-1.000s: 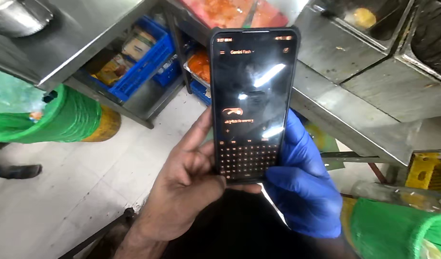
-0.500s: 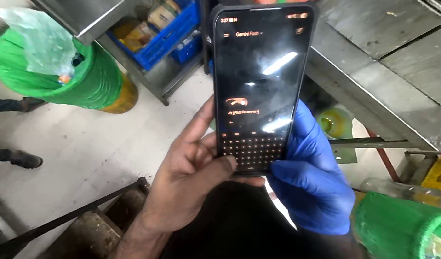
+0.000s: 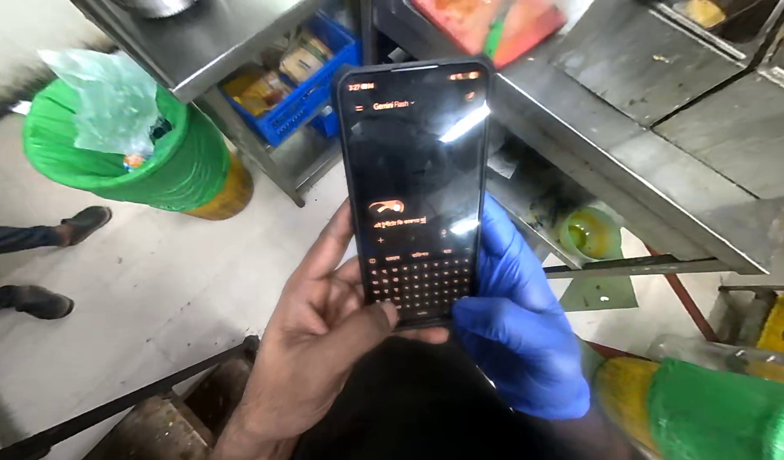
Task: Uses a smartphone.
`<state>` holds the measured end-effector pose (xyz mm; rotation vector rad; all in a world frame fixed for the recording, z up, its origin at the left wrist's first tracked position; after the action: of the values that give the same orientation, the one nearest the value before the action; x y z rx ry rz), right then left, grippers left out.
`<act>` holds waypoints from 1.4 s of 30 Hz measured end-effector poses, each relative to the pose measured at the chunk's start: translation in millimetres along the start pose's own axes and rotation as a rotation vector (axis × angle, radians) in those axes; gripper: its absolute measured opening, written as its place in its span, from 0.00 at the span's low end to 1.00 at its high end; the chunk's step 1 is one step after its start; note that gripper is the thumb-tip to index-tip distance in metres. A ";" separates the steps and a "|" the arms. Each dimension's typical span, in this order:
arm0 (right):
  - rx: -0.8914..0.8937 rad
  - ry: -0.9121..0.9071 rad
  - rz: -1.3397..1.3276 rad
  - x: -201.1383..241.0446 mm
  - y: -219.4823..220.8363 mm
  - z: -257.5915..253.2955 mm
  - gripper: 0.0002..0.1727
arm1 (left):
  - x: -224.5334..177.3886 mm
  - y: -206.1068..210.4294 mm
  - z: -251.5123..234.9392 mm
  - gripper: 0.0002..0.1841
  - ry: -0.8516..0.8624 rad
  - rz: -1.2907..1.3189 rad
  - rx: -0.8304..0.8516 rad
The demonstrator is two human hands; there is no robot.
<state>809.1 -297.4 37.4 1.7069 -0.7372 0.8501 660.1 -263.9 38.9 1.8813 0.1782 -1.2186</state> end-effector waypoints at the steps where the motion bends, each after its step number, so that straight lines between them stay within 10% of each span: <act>1: 0.004 0.006 -0.005 0.0 1.8 -1.7 0.48 | -1.5 -0.5 1.4 0.44 0.008 0.001 0.000; 18: 0.051 0.049 0.023 -8.6 22.3 -5.1 0.47 | -12.5 -3.2 26.5 0.46 0.059 -0.082 -0.086; 31: 0.059 0.023 0.087 -10.5 29.6 5.2 0.47 | -9.0 -1.5 27.9 0.26 0.055 -0.159 -0.229; 42: 0.028 0.034 0.051 -10.2 19.7 11.3 0.47 | 1.0 1.2 29.3 0.43 0.022 -0.090 -0.137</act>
<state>789.6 -312.9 36.9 1.7000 -0.7520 0.9263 641.5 -286.1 34.5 1.7844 0.3537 -1.2146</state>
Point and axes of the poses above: each hand's wrist, its own z-axis away from the middle knuckle, its own y-axis out of the palm, x = y × z, the point moved 5 cm from there along -z, towards the middle knuckle, and after that the axes turned 6 degrees about x, right-handed, at the moved point
